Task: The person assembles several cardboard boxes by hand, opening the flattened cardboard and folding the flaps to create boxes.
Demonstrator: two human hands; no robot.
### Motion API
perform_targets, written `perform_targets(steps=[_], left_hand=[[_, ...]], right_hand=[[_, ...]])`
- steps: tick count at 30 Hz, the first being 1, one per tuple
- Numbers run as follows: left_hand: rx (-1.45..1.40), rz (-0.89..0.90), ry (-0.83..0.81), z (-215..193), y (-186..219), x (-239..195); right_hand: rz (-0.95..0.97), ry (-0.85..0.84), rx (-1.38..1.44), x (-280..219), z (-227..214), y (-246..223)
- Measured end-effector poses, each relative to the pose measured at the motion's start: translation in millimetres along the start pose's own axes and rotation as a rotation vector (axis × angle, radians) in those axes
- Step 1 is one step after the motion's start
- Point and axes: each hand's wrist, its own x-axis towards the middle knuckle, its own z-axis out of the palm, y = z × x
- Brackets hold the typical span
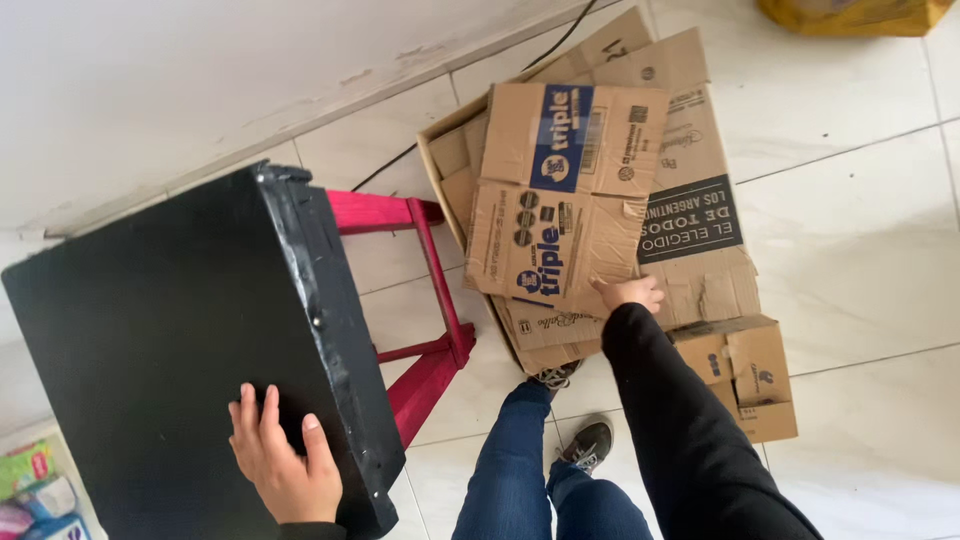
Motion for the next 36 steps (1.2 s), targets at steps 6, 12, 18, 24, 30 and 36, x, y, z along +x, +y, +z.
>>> perform_targets(steps=[6,12,18,24,30,36], left_hand=[[-0.013,-0.01,0.016,2.0,0.8,-2.0],[0.003,0.112,0.064,3.7,-4.4,-3.2],[0.016,0.035,0.055,3.7,4.6,-1.7],[0.002,0.042,0.063,6.1,5.3,1.9],[-0.013,-0.018,0.062,11.3,8.7,3.5],[0.076,-0.068,-0.045,31.9,-5.2,4.9]], right_hand=[[-0.14,0.162,-0.109,-17.4,15.3,-17.0],[-0.197,0.322,-0.047,6.6,23.5,-22.5],[-0.287,0.042,0.232,29.2,17.2,-16.1],[-0.531,0.132,0.219,33.7,1.1,4.4],[-0.539,-0.263,0.867,-40.6,-64.4,-7.6],[-0.846,-0.268,0.816,-195.7,-162.0,-6.8]])
